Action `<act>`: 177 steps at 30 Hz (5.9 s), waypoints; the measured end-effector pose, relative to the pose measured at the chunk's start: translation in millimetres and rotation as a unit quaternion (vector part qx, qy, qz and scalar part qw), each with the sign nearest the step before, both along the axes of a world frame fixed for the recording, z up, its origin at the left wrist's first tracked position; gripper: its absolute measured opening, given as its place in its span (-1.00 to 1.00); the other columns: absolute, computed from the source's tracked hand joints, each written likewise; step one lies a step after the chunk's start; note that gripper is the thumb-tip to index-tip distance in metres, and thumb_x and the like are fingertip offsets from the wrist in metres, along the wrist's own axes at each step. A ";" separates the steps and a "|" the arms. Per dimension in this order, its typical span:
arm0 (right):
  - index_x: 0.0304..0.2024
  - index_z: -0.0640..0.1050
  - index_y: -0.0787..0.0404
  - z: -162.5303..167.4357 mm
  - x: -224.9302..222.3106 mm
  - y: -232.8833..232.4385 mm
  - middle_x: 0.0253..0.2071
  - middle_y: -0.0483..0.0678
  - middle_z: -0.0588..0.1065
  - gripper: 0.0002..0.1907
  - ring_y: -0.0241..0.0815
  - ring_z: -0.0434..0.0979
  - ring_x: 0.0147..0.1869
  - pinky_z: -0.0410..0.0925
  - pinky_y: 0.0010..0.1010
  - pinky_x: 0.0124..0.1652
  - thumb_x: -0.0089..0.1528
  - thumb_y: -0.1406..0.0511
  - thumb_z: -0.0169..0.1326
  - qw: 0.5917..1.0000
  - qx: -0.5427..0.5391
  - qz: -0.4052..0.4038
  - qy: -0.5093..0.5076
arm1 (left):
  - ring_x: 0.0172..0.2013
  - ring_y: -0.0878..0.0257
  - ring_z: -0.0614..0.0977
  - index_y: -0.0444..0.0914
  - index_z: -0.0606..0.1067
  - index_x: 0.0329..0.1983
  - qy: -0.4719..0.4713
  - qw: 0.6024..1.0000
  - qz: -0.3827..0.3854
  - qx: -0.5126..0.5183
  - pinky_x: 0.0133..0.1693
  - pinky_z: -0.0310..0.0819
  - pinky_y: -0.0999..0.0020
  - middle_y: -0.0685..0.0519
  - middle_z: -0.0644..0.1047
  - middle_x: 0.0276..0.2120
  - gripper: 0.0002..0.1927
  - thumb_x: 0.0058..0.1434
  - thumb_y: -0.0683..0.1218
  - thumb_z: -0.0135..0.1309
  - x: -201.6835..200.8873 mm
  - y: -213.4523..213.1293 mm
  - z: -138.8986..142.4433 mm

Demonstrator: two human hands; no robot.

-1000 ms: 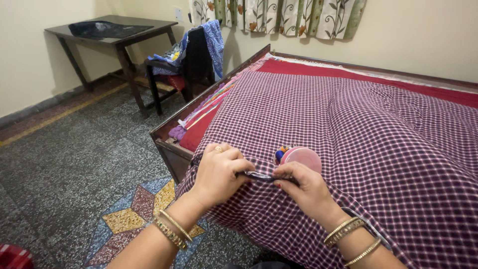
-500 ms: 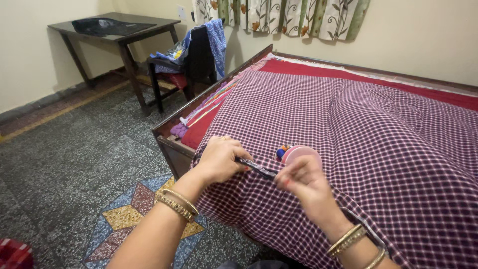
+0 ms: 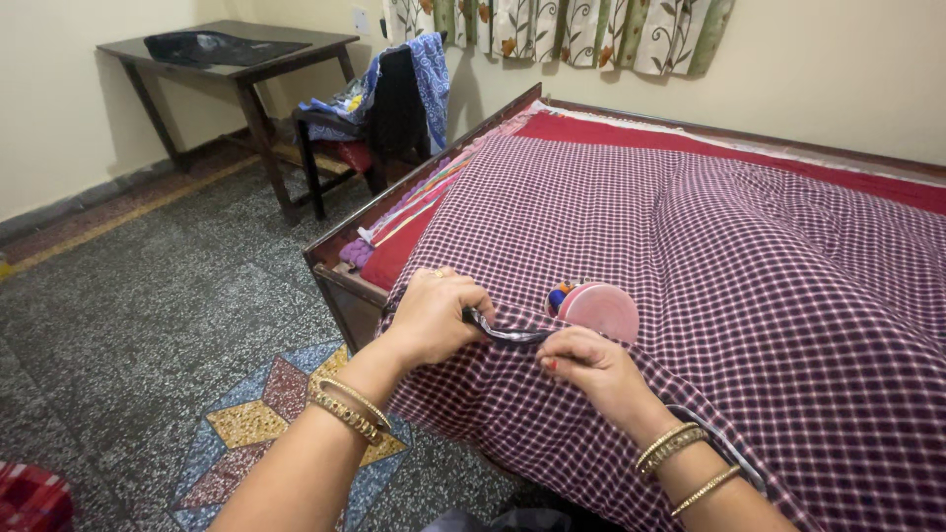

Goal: The person sits on the floor beside a bed and hand-sews a black fabric strap using a needle and thread, pulling the needle through the strap repeatedly and adjusting the strap as they stitch. A small sewing kit container with thread spools rests on the bed nearby.

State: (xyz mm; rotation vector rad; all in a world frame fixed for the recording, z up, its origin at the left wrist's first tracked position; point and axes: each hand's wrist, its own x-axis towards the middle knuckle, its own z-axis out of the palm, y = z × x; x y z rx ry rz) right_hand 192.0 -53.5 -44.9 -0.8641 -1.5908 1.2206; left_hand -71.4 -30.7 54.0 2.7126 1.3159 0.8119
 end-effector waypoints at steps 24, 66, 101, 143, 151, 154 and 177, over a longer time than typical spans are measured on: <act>-0.16 0.71 0.20 23.7 -17.5 -10.9 -0.36 -0.18 0.55 -0.80 -0.38 0.53 -0.33 0.41 -0.53 -0.30 0.18 0.41 0.18 0.971 0.129 -0.119 -0.165 | -0.14 0.27 0.58 0.04 0.71 -0.33 0.059 0.995 -0.016 -0.084 -0.01 0.25 0.22 0.26 0.63 -0.37 -0.78 0.00 0.16 0.32 -1.0 16.3 1.0; -0.22 0.63 0.25 11.5 -50.6 -21.5 -0.34 -0.12 0.48 -0.87 -0.31 0.53 -0.29 0.40 -0.50 -0.27 0.19 0.47 0.13 0.957 0.189 -0.188 -0.111 | -0.14 0.27 0.56 0.04 0.69 -0.36 0.050 0.995 0.002 -0.091 -0.04 0.26 0.24 0.25 0.59 -0.41 -0.77 -0.05 0.17 0.33 -7.3 8.5 -2.5; -0.22 0.62 0.25 12.8 -74.4 -34.8 -0.37 -0.13 0.47 -0.90 -0.34 0.44 -0.41 0.35 -0.51 -0.39 0.21 0.44 0.14 0.945 0.184 -0.250 -0.106 | -0.10 0.26 0.52 0.05 0.70 -0.30 0.047 0.987 -0.020 -0.155 0.09 0.16 0.20 0.24 0.57 -0.41 -0.77 -0.02 0.14 0.29 -17.2 17.5 -10.5; -0.26 0.60 0.29 0.1 -35.5 14.9 -0.30 -0.17 0.37 -0.87 -0.38 0.38 -0.33 0.34 -0.54 -0.31 0.21 0.51 0.05 0.998 -0.005 0.001 -0.060 | 0.06 0.17 0.46 0.08 0.68 -0.11 0.129 0.968 -0.055 -0.206 0.18 0.17 0.11 0.18 0.56 -0.18 -0.74 0.11 0.10 0.24 -16.4 30.7 -15.4; -0.25 0.61 0.29 -2.6 -37.2 17.9 -0.30 -0.17 0.40 -0.87 -0.38 0.37 -0.34 0.34 -0.53 -0.32 0.22 0.51 0.06 0.999 0.009 0.014 -0.052 | -0.02 0.22 0.53 0.04 0.68 -0.14 0.132 0.964 -0.038 -0.227 0.11 0.25 0.17 0.19 0.58 -0.20 -0.77 0.12 0.07 0.25 -10.8 35.5 -19.5; -0.25 0.61 0.28 -1.9 -40.3 16.4 -0.29 -0.17 0.43 -0.87 -0.39 0.42 -0.31 0.38 -0.54 -0.29 0.22 0.50 0.05 0.998 0.022 0.009 -0.062 | -0.10 0.25 0.59 0.00 0.69 -0.17 0.109 0.958 -0.045 -0.262 0.04 0.41 0.25 0.18 0.60 -0.22 -0.79 0.10 0.01 0.28 -8.9 35.9 -17.9; -0.19 0.46 0.29 20.0 -56.0 16.9 -0.34 -0.09 0.48 -0.84 -0.35 0.53 -0.31 0.45 -0.49 -0.32 0.21 0.50 0.15 0.997 -0.034 0.065 -0.030 | -0.10 0.27 0.61 -0.11 0.67 -0.14 0.076 0.916 -0.008 -0.395 0.02 0.48 0.29 0.13 0.64 -0.14 -0.77 0.12 -0.15 0.25 -1.0 21.6 3.7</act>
